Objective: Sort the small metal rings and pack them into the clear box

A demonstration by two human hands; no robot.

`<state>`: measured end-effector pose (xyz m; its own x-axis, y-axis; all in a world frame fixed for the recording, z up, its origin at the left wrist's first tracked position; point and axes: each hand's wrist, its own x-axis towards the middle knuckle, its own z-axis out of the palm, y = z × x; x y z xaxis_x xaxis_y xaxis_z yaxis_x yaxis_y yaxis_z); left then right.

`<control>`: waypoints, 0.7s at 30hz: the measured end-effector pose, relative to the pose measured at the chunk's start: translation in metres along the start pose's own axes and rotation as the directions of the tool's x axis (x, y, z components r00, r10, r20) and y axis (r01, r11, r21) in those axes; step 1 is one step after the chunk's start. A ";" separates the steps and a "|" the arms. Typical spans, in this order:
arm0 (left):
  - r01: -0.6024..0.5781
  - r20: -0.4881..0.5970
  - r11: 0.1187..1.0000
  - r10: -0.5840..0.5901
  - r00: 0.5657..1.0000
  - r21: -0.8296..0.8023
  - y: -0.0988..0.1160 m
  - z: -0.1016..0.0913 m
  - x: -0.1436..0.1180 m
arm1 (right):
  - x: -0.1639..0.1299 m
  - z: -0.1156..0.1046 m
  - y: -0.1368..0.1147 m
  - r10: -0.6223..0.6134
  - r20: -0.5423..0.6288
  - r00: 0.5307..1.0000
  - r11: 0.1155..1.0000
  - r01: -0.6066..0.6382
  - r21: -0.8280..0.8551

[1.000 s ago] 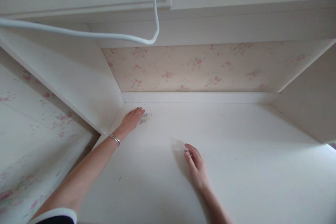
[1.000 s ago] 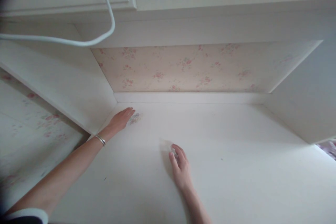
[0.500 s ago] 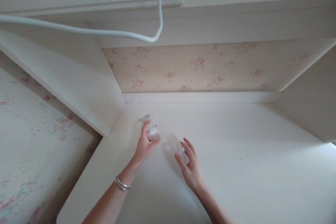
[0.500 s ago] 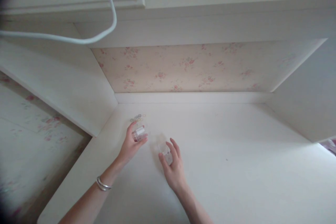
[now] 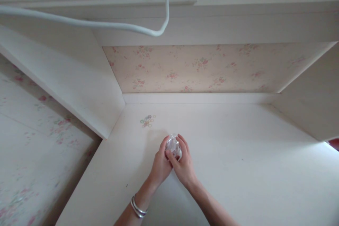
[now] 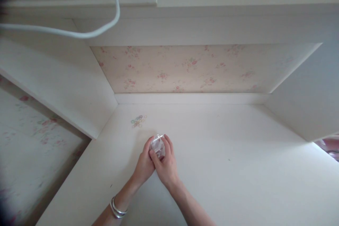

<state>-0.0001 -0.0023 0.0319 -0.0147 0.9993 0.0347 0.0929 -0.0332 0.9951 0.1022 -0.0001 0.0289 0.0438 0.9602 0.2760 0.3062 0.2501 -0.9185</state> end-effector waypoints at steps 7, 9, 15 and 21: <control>-0.014 0.009 0.989 0.015 1.000 -0.150 0.002 0.000 -0.003 | 0.001 -0.004 -0.001 0.005 0.029 1.000 0.999 -0.005 -0.031; 0.029 0.022 0.975 -0.025 0.999 -0.222 0.003 0.001 -0.005 | -0.001 -0.006 -0.003 0.015 0.044 0.999 1.000 -0.015 -0.020; 0.175 0.150 0.907 -0.126 0.981 -0.383 0.006 0.000 -0.006 | -0.006 -0.009 -0.005 0.106 0.090 0.990 0.993 -0.110 0.034; 0.156 0.172 0.884 -0.088 0.981 -0.441 0.009 0.002 -0.009 | -0.004 -0.012 0.008 0.039 0.021 0.999 0.999 -0.040 0.018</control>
<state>0.0023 -0.0111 0.0402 0.1485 0.9865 -0.0691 -0.3588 0.1189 0.9258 0.1161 -0.0038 0.0242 0.0362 0.9716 0.2338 0.2871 0.2140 -0.9337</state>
